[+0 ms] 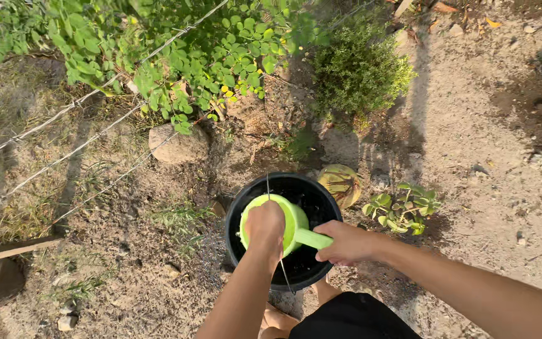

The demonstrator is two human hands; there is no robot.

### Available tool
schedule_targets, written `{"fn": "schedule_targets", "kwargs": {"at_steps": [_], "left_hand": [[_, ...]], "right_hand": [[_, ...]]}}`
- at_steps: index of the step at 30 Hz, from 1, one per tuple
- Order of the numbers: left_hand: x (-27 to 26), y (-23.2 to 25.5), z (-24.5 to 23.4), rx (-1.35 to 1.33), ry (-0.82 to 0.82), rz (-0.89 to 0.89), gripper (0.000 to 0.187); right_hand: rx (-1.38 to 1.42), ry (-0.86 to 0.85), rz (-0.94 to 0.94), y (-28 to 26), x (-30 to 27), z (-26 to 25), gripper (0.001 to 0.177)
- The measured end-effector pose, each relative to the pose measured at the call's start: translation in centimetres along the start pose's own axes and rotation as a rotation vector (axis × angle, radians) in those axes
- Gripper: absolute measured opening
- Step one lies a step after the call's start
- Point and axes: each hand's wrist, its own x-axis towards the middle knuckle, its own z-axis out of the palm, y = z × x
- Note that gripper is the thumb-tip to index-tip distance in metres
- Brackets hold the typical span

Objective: The person fills a black bucket with water from a concrete ditch using a green dipper and then walks along a dirt path, pouring water onto various small plants and bushes.

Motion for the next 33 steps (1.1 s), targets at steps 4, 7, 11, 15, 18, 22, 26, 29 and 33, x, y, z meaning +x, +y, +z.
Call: {"fn": "schedule_targets", "kwargs": {"at_steps": [4,7,11,15,18,22,26,29,33], "left_hand": [[0.4,0.9,2.0,0.062,-0.070,-0.077,0.044],[-0.9,1.1,3.5,0.036,-0.104,-0.050,0.045],[-2.0,1.9,6.3,0.057,-0.110,-0.053,0.045],[-2.7,3.2,7.9,0.120,-0.115,-0.032,0.047],[-2.6,3.0,7.9,0.142,-0.113,-0.037,0.048],[-1.6,2.3,8.1,0.164,-0.093,0.009,0.048],[0.1,1.1,8.1,0.073,-0.089,-0.031,0.047],[1.0,0.2,7.1,-0.012,-0.062,-0.093,0.043],[2.0,-1.8,4.5,-0.079,-0.057,-0.180,0.038]], "right_hand": [[0.142,0.181,0.064,-0.6,-9.6,-1.1,0.023],[0.204,0.353,0.095,1.1,-15.6,-2.1,0.023],[0.465,0.603,0.170,2.9,-18.8,-4.3,0.024],[0.487,0.791,0.209,2.7,-14.3,-12.2,0.009],[0.432,0.851,0.206,1.2,-10.6,-19.8,0.007],[0.483,0.885,0.209,-1.3,-8.3,-27.7,0.010],[0.710,0.888,-0.126,-2.1,-11.8,-29.4,0.012],[0.805,0.846,-0.292,-1.9,-14.3,-26.8,0.014],[0.711,0.767,-0.370,-0.7,-15.2,-19.2,0.013]]}}
